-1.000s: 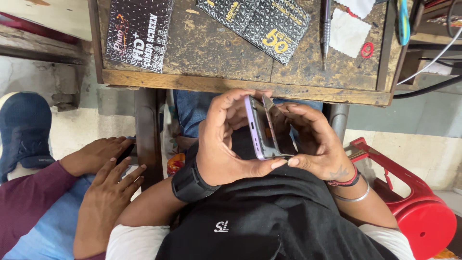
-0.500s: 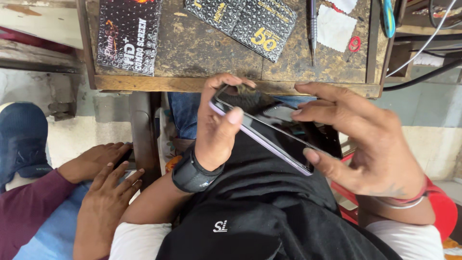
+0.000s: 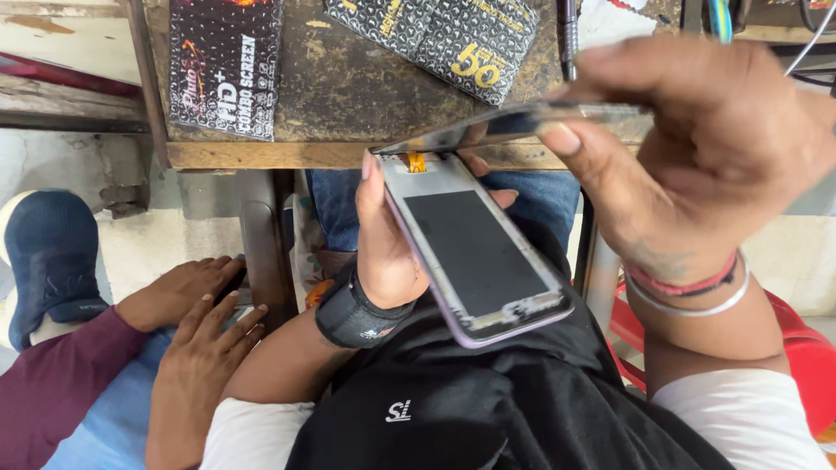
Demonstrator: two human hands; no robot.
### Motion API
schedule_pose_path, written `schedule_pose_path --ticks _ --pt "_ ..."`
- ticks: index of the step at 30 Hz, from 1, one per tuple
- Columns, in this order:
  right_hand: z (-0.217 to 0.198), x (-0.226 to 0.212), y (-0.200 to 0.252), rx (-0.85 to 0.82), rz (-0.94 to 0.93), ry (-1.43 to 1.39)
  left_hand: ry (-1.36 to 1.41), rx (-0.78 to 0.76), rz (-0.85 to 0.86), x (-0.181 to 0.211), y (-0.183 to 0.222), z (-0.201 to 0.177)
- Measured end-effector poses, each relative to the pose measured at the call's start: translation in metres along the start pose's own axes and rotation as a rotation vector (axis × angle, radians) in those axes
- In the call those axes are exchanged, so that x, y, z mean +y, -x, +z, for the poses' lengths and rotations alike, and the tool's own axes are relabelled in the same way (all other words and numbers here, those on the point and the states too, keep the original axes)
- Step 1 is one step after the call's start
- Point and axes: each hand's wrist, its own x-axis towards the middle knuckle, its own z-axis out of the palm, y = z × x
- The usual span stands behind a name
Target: The person disassembles a mobile phone by prying open the back cover, removing screws from the internal frame using a screwdriver, and separating the battery and internal components.
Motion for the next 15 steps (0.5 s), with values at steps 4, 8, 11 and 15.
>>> schedule_pose_path --ticks 4,8,11,15 --pt "0.01 0.018 -0.018 -0.005 -0.03 -0.134 0.089 -0.024 -0.023 0.006 -0.01 0.005" --pt "0.023 0.035 -0.039 -0.036 -0.031 -0.283 0.021 0.041 -0.03 0.017 -0.032 0.012" --pt "0.032 0.05 -0.062 -0.016 -0.017 -0.398 0.008 0.029 -0.029 0.032 -0.055 0.017" --pt "0.042 0.069 -0.105 0.035 -0.038 -0.483 -0.063 -0.055 0.022 0.051 -0.096 0.023"
